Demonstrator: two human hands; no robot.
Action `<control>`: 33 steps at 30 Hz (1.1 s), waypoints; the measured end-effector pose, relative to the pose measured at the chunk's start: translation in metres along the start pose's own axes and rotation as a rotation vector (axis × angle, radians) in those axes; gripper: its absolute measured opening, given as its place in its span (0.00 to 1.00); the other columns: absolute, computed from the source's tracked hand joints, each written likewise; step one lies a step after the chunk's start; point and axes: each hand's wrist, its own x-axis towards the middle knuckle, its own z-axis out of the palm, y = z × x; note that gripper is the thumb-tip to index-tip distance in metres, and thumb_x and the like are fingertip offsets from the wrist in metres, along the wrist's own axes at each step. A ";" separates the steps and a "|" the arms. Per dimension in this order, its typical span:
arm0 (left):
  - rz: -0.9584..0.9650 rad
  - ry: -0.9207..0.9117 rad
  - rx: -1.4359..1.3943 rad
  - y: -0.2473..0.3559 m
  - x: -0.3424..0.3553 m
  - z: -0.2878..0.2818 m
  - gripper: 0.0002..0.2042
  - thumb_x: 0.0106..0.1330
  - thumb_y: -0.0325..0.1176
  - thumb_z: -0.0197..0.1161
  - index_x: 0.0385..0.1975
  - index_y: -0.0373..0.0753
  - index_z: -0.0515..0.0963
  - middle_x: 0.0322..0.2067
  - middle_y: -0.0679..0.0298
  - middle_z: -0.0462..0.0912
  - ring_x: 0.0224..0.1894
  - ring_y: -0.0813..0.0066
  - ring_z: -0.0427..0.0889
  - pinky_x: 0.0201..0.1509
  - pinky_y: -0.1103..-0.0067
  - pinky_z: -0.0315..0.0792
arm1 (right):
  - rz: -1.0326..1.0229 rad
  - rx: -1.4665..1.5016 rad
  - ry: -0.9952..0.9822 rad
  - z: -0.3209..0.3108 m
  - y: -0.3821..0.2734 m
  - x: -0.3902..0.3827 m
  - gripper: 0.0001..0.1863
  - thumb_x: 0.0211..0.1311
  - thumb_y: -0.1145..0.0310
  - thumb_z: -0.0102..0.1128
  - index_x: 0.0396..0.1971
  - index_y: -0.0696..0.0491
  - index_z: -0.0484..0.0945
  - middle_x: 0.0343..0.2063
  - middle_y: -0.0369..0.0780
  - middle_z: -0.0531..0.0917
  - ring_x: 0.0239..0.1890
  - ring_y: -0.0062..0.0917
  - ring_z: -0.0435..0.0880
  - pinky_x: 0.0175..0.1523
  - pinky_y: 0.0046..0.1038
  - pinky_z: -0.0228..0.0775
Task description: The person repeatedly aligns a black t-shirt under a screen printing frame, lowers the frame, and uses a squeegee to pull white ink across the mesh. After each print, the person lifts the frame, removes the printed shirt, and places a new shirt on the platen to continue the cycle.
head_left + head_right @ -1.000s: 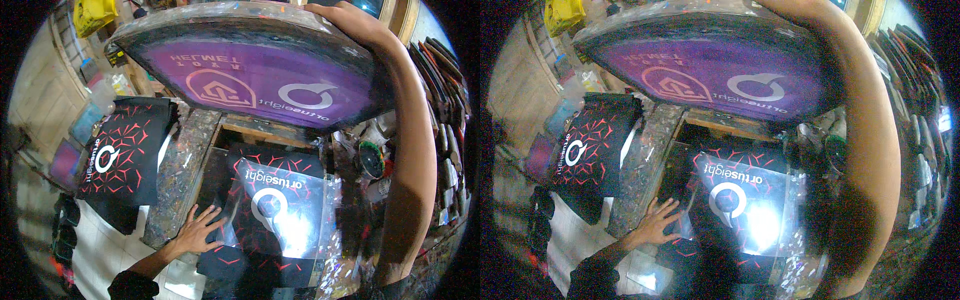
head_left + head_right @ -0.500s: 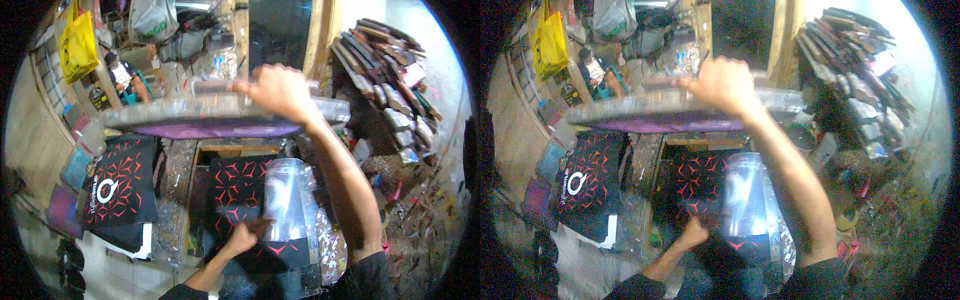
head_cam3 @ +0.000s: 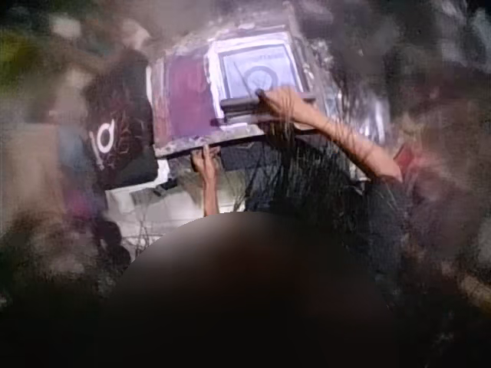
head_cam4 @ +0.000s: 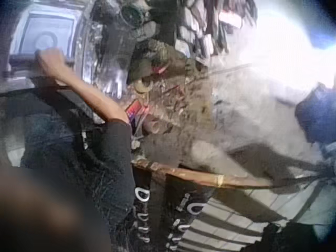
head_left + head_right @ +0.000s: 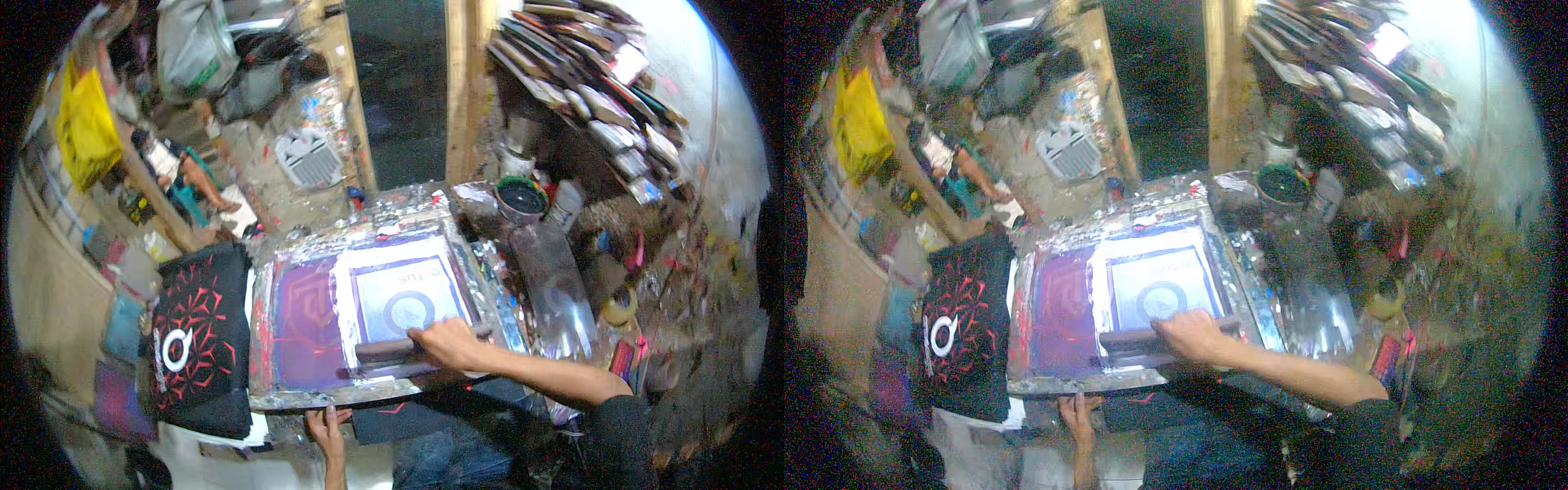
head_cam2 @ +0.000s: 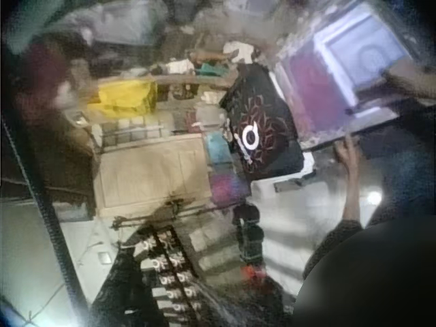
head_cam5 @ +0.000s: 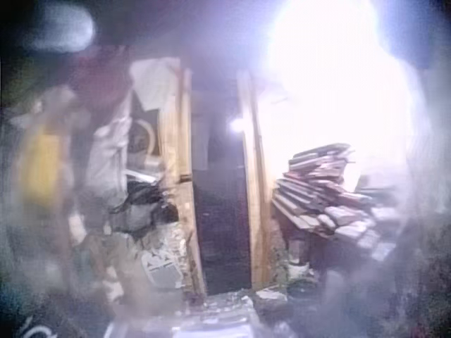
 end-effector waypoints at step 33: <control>-0.572 0.212 -0.072 0.035 0.004 -0.004 0.26 0.75 0.38 0.61 0.64 0.35 0.57 0.37 0.52 0.82 0.30 0.60 0.87 0.35 0.68 0.82 | -0.052 -0.173 0.176 0.007 0.115 0.229 0.27 0.63 0.42 0.65 0.42 0.53 0.79 0.18 0.46 0.83 0.25 0.43 0.86 0.28 0.43 0.72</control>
